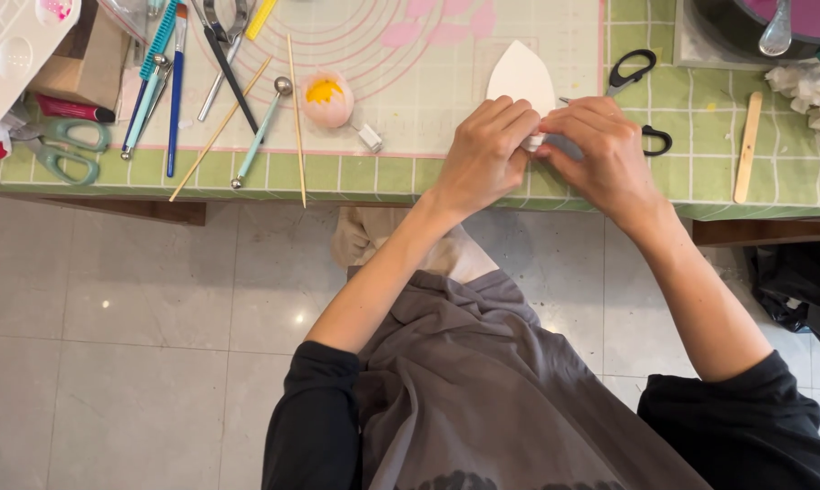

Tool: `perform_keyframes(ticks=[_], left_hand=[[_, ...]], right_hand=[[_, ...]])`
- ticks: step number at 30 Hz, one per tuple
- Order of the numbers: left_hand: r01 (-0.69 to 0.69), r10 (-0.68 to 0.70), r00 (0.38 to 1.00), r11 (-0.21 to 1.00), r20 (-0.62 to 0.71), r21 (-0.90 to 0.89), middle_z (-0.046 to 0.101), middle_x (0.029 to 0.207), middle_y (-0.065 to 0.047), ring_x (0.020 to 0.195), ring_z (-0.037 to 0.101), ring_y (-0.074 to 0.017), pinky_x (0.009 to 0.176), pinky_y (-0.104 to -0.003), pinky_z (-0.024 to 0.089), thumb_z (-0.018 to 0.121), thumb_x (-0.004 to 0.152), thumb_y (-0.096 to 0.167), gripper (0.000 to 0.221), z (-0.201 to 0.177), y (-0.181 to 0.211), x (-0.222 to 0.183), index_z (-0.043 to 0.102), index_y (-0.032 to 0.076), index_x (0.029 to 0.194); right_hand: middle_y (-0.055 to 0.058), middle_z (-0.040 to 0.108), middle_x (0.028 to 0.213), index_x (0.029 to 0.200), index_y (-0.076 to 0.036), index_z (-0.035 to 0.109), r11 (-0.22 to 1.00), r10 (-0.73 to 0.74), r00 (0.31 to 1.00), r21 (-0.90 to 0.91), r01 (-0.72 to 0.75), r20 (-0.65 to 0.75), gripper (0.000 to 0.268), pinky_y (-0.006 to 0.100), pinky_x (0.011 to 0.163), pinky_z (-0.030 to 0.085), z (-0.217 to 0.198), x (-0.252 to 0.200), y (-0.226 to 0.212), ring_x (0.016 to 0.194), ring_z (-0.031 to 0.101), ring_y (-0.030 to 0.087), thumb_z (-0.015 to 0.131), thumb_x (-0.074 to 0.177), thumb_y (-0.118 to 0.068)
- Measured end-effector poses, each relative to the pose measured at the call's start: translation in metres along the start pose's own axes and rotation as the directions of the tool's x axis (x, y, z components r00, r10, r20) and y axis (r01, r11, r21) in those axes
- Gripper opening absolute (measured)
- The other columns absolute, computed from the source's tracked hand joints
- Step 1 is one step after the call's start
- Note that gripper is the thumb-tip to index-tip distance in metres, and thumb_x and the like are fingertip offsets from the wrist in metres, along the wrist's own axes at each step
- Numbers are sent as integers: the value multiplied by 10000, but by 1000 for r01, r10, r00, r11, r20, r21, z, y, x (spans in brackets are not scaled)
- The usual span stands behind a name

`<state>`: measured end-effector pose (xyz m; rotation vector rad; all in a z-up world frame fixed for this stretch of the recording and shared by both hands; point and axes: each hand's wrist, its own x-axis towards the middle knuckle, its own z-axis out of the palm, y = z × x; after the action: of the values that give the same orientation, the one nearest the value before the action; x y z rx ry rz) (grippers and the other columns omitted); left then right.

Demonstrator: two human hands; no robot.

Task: Use a ball tool to shape wax petals and attach them to a flower base as part of candle making.

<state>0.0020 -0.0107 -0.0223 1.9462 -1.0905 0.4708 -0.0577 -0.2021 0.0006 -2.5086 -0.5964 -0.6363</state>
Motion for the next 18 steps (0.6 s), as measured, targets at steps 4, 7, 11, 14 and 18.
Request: perform_keyframes(ticks=[4, 7, 11, 14, 18], left_hand=[[34, -36, 999, 996, -21, -82, 636, 878, -45, 842, 595, -235, 785, -381, 503, 679, 773, -65, 202, -3, -1, 7, 617, 39, 934], [47, -45, 999, 996, 30, -70, 644, 891, -50, 823, 601, -227, 756, -375, 509, 706, 775, -9, 182, -12, 4, 12, 606, 34, 921], [-47, 48, 998, 998, 39, -30, 634, 891, -39, 827, 602, -209, 755, -366, 507, 798, 872, 257, 289, -5, -2, 9, 618, 52, 970], [26, -22, 994, 999, 109, -39, 636, 894, -26, 842, 607, -202, 781, -365, 515, 812, 908, 289, 294, -4, -7, 13, 630, 64, 960], [-47, 60, 994, 989, 88, -141, 603, 973, -67, 952, 580, -259, 853, -382, 518, 882, 673, 333, 497, -26, 2, 20, 621, 39, 977]], right_hand=[[111, 757, 1076, 1077, 2, 749, 1000, 1, 1000, -12, -1, -7, 271, 400, 1007, 561, 0, 1, 1, 1112, 707, 305, 859, 829, 4], [113, 753, 1061, 1064, 4, 748, 1000, -9, 1000, -13, 9, -1, 280, 406, 1009, 558, -3, 4, 0, 1102, 709, 306, 866, 811, -6], [104, 750, 1025, 1055, -8, 752, 1000, 8, 999, -7, -7, 48, 262, 416, 1009, 546, -7, 5, -6, 1083, 708, 297, 870, 821, -23], [119, 741, 1020, 1050, 4, 736, 1000, 18, 999, -18, -17, 39, 249, 416, 1007, 546, -6, 5, 0, 1089, 707, 304, 860, 836, -32], [109, 742, 950, 1058, -6, 761, 998, 59, 996, 5, -60, 67, 243, 417, 945, 550, -9, 9, 3, 1017, 712, 300, 833, 828, -31]])
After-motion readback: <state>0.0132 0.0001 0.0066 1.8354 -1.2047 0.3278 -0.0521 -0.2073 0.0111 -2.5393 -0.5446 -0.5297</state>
